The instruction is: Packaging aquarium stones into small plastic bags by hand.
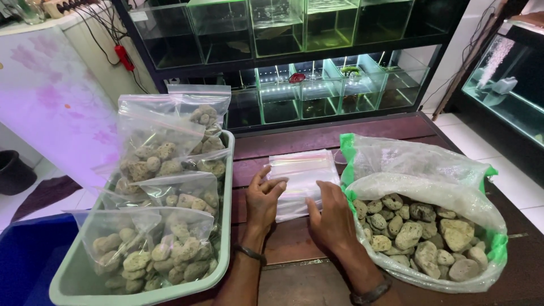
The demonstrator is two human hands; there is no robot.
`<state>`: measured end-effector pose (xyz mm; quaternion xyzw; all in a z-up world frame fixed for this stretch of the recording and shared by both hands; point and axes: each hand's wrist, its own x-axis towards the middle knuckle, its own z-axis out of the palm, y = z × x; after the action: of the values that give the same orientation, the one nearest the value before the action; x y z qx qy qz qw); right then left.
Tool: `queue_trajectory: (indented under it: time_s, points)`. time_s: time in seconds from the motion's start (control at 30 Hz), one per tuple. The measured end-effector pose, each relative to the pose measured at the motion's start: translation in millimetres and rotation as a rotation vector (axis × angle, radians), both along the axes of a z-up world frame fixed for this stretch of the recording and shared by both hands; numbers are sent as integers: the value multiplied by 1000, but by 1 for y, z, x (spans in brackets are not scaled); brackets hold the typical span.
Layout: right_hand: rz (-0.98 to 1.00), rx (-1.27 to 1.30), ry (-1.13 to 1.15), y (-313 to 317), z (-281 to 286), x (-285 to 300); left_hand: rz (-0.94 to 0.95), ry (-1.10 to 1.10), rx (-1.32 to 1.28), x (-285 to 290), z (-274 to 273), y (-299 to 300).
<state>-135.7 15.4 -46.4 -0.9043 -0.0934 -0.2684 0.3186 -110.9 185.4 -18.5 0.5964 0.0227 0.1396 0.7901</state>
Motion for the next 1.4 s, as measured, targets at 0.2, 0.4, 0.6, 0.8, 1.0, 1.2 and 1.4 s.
queue_trajectory:
  time_s: [0.2, 0.4, 0.6, 0.8, 1.0, 1.2, 1.4]
  points:
    - [-45, 359, 59, 16, 56, -26, -108, -176, 118, -7, 8, 0]
    - [57, 857, 86, 5, 75, -33, -182, -230, 216, -23, 29, 1]
    - [232, 908, 121, -34, 41, -4, -192, -279, 225, -16, 24, 12]
    - [315, 889, 228, -37, 56, -12, -186, -300, 146, -15, 22, 11]
    - [279, 714, 251, -40, 68, -21, -226, -74, -86, -38, 57, 1]
    - [408, 137, 151, -59, 89, -45, -504, 203, 619, -22, 33, 12]
    - [686, 617, -91, -88, 89, -96, -263, -616, 1319, 24, -60, 23]
